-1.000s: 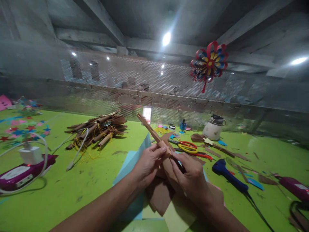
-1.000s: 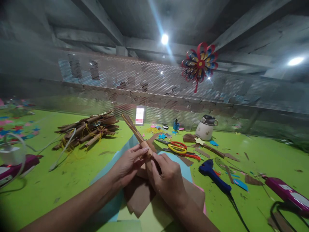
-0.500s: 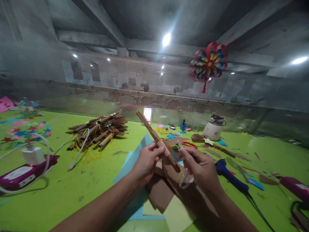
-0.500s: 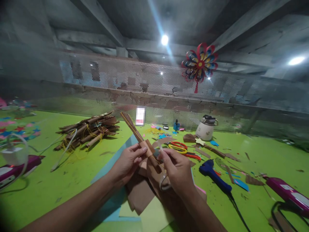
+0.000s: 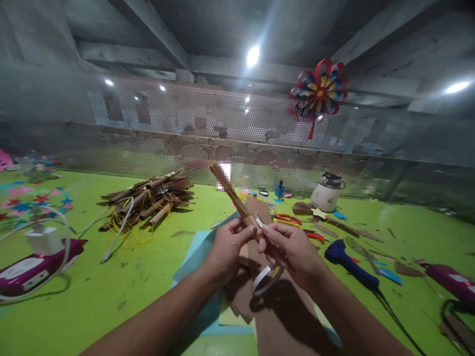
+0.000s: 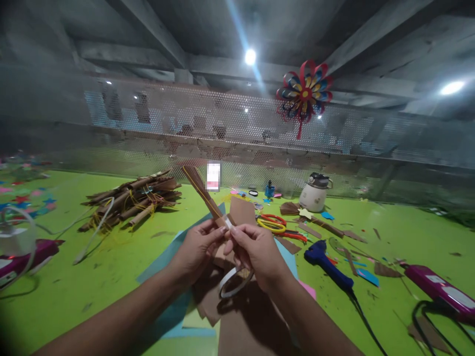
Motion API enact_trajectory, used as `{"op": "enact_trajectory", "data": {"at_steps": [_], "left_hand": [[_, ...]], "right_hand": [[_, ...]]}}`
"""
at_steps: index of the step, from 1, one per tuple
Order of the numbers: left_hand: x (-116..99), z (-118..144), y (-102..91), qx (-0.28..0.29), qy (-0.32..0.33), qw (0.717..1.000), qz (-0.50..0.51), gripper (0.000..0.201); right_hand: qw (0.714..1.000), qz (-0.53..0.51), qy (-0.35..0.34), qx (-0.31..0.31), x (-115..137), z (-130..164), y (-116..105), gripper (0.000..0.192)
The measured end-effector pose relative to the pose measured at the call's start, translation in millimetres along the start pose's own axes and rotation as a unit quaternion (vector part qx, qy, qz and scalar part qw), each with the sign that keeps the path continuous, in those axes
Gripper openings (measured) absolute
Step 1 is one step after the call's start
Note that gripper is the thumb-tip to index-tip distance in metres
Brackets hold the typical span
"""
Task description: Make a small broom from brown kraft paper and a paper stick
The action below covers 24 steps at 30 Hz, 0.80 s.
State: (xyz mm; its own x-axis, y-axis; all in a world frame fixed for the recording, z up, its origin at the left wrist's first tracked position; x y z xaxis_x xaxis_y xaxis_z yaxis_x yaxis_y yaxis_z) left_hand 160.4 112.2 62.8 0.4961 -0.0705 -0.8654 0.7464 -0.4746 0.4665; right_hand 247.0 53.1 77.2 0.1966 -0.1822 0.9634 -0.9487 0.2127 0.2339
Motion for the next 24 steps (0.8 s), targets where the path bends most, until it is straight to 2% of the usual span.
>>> {"op": "enact_trajectory", "data": {"at_steps": [8,15,24], "left_hand": [[0.1,-0.3,0.8,0.0,-0.009,1.0,0.002,0.024],[0.4,0.8,3.9,0.017,0.0,1.0,-0.01,0.027],[-3.3,1.6,0.8,-0.019,0.006,1.0,-0.021,0.027]], "right_hand": [[1.0,-0.013,0.024,-0.002,-4.3,-5.3,-1.6,0.032],[0.999,0.039,-0.019,-0.029,1.2,-9.1,-8.8,0.032],[0.99,0.107,-0.058,-0.068,-4.1,-13.7,-17.0,0.032]]}}
Point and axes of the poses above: each hand's wrist, its own z-axis away from the middle knuckle, its own y-axis out of the palm, x = y × z, the point moved 8 cm from there along -z, towards the middle knuckle, and after that the axes turned 8 degrees about -x, right-handed, at the moved point
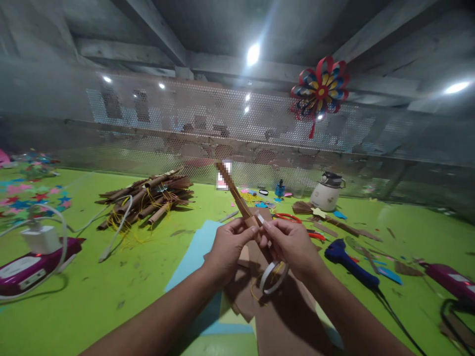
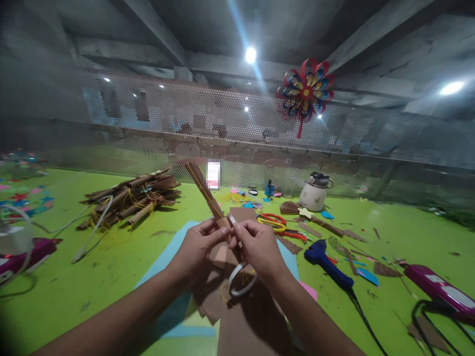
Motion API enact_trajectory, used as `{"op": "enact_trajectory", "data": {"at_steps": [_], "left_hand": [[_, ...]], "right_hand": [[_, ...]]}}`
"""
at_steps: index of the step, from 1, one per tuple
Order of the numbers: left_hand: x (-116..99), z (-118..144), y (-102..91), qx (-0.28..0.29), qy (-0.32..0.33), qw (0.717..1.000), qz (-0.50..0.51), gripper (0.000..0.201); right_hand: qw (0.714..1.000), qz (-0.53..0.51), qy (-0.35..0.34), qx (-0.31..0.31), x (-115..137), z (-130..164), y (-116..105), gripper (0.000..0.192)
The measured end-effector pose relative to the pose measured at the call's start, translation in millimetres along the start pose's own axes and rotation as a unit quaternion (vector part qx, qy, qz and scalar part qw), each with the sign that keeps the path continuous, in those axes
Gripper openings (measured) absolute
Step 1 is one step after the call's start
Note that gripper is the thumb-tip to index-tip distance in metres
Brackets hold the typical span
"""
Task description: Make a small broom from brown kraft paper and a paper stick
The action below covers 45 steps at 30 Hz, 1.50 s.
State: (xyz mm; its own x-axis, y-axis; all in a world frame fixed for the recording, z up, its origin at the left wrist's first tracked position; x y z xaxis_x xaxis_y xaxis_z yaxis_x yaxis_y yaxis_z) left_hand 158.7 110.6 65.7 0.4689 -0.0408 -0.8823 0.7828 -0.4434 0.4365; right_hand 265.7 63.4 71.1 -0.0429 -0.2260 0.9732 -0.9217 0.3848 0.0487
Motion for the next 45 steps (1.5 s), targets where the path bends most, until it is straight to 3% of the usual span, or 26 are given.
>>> {"op": "enact_trajectory", "data": {"at_steps": [10,14,19,25,31,41,45], "left_hand": [[-10.4,2.4,3.7,-0.01,0.044,0.997,-0.062,0.022],[-13.4,4.6,5.7,-0.008,0.051,0.996,-0.067,0.02],[-12.4,7.6,5.5,-0.01,0.063,0.997,-0.049,0.023],[-12.3,10.9,7.9,-0.02,0.076,0.996,-0.041,0.021],[-11.6,14.1,9.2,-0.03,0.075,0.996,-0.035,0.022],[-10.8,15.2,9.5,-0.034,0.085,0.995,-0.042,0.025],[-7.6,14.0,8.2,-0.011,0.109,0.993,-0.051,0.026]], "right_hand": [[0.999,0.044,-0.003,-0.024,1.4,-2.0,-3.2,0.038],[0.986,0.13,-0.079,-0.068,13.7,0.1,-6.1,0.038],[0.948,0.212,-0.191,-0.142,31.1,7.6,-7.4,0.042],[0.927,0.221,-0.239,-0.185,29.7,12.1,-8.3,0.041],[0.909,0.24,-0.262,-0.22,27.5,16.8,-8.9,0.042],[0.915,0.207,-0.259,-0.231,24.6,18.8,-9.4,0.041],[0.918,0.2,-0.258,-0.225,24.9,17.4,-8.5,0.04]]}}
Point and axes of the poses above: each hand's wrist, its own z-axis away from the middle knuckle, its own y-axis out of the palm, x = y × z, the point moved 8 cm from there along -z, towards the middle knuckle, and after that the axes turned 8 degrees about -x, right-handed, at the moved point
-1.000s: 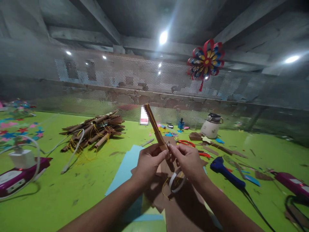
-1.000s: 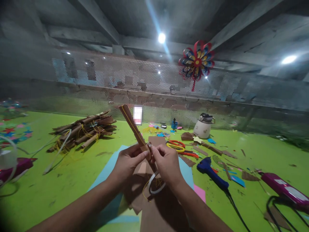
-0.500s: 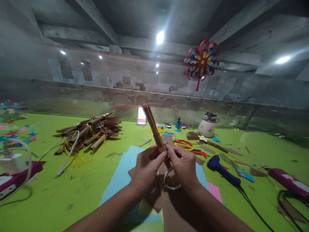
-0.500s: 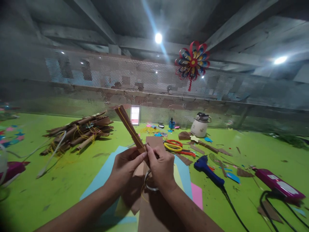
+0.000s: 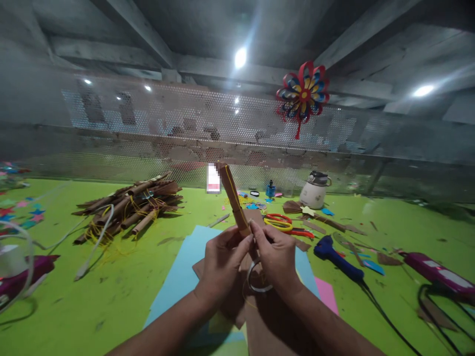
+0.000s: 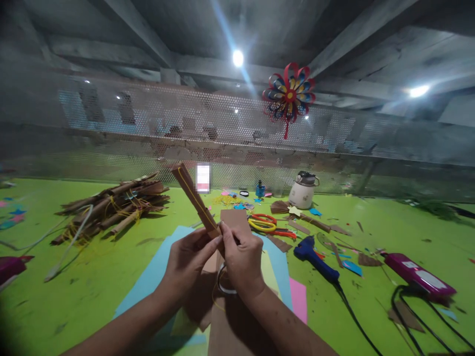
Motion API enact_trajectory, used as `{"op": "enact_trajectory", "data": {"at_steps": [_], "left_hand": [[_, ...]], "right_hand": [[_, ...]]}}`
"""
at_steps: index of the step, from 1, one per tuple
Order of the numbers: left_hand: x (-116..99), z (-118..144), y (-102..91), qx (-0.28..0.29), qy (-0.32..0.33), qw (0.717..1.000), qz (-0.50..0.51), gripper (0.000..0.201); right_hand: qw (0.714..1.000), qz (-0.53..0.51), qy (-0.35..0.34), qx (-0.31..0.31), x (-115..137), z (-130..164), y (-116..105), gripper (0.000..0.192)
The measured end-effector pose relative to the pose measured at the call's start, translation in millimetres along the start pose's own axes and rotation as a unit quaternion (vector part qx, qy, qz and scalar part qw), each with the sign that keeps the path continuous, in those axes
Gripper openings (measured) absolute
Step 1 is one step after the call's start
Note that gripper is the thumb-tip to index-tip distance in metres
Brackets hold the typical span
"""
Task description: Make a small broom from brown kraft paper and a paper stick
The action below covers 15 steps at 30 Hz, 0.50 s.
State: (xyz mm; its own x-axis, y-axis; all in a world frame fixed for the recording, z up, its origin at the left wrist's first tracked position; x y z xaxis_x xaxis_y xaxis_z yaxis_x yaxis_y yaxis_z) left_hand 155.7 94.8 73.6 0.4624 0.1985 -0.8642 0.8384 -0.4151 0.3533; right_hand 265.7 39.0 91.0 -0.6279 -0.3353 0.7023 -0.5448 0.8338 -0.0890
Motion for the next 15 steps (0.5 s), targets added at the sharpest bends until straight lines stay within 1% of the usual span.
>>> {"op": "enact_trajectory", "data": {"at_steps": [4,9,15], "left_hand": [[-1.4,0.2,0.5,0.013,0.014,1.0,-0.013,0.027],[-7.5,-0.8,0.5,0.001,0.02,0.999,-0.037,0.023],[-5.9,1.0,-1.4,-0.01,0.004,0.998,-0.064,0.022]], "right_hand": [[1.0,-0.002,0.007,0.005,-2.9,-0.4,1.2,0.041],[1.0,-0.006,0.019,0.018,-4.9,-0.2,2.3,0.041],[0.998,-0.014,0.045,0.032,-4.6,-0.3,2.4,0.043]]}}
Point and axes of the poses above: each hand's wrist, its own z-axis away from the middle knuckle, its own y-axis out of the palm, x = y × z, the point moved 8 cm from there along -z, towards the middle knuckle, and after that the axes turned 8 degrees about -x, right-handed, at the moved point
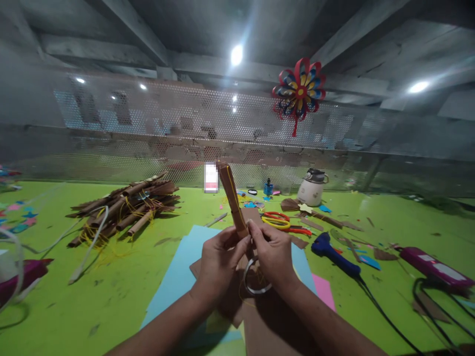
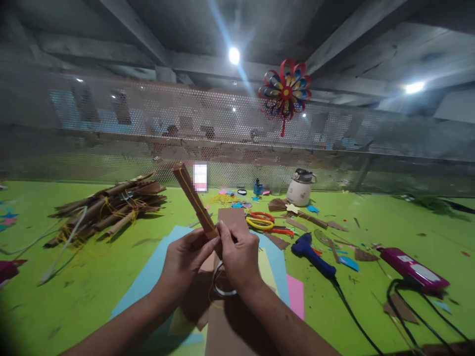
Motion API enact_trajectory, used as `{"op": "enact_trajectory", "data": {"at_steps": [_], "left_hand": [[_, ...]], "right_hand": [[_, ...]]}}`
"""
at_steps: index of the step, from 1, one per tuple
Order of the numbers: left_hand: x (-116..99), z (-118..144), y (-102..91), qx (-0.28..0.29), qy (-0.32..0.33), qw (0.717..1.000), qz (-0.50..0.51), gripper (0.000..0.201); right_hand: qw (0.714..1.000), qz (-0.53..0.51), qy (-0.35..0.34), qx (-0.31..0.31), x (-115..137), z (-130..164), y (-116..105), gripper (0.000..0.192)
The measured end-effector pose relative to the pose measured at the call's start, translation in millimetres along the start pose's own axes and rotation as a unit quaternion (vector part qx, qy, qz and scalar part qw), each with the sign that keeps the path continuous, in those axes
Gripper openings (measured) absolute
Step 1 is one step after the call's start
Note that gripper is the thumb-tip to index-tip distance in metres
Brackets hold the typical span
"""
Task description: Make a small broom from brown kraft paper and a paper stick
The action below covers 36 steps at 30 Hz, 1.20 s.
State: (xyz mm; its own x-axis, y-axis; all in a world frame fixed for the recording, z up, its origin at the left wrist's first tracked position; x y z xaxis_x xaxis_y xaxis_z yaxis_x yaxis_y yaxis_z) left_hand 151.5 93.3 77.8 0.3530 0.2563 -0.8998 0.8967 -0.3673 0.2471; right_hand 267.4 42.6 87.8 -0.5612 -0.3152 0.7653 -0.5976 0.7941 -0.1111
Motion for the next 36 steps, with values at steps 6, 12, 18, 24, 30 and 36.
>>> {"op": "enact_trajectory", "data": {"at_steps": [6,12,18,24,30,36], "left_hand": [[7.4,-7.3,-6.1,-0.04,-0.062,0.997,0.011,0.024],[16.1,-13.9,-11.3,-0.046,-0.091,0.995,-0.007,0.027],[19.2,-11.7,-9.9,-0.034,-0.074,0.997,-0.01,0.024],[14.8,-13.0,-13.7,-0.051,-0.068,0.996,-0.026,0.02],[11.2,-16.7,-18.5,-0.078,-0.067,0.994,-0.028,0.02],[22.1,-11.5,-7.6,-0.026,-0.096,0.995,-0.01,0.029]], "right_hand": [[0.998,-0.014,0.039,0.039,-6.4,-4.2,5.4,0.045],[0.98,-0.037,0.119,0.155,-26.6,-2.9,19.6,0.046],[0.963,-0.027,0.181,0.198,-38.4,-1.2,23.1,0.037],[0.931,-0.084,0.276,0.222,-44.3,4.4,19.6,0.032],[0.916,-0.199,0.274,0.215,-34.8,3.9,16.8,0.033],[0.93,-0.21,0.249,0.167,-28.1,4.7,24.3,0.038]]}}
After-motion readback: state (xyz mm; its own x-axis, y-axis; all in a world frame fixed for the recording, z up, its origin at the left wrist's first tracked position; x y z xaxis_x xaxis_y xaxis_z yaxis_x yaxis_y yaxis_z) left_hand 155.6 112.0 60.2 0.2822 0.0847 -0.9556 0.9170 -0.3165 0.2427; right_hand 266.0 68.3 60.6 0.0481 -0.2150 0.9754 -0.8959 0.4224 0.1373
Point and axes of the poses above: each hand's wrist, its own z-axis away from the middle knuckle, its own y-axis out of the palm, x = y × z, the point moved 8 cm from there along -z, towards the middle knuckle, and after that the axes turned 8 degrees about -x, right-handed, at the moved point
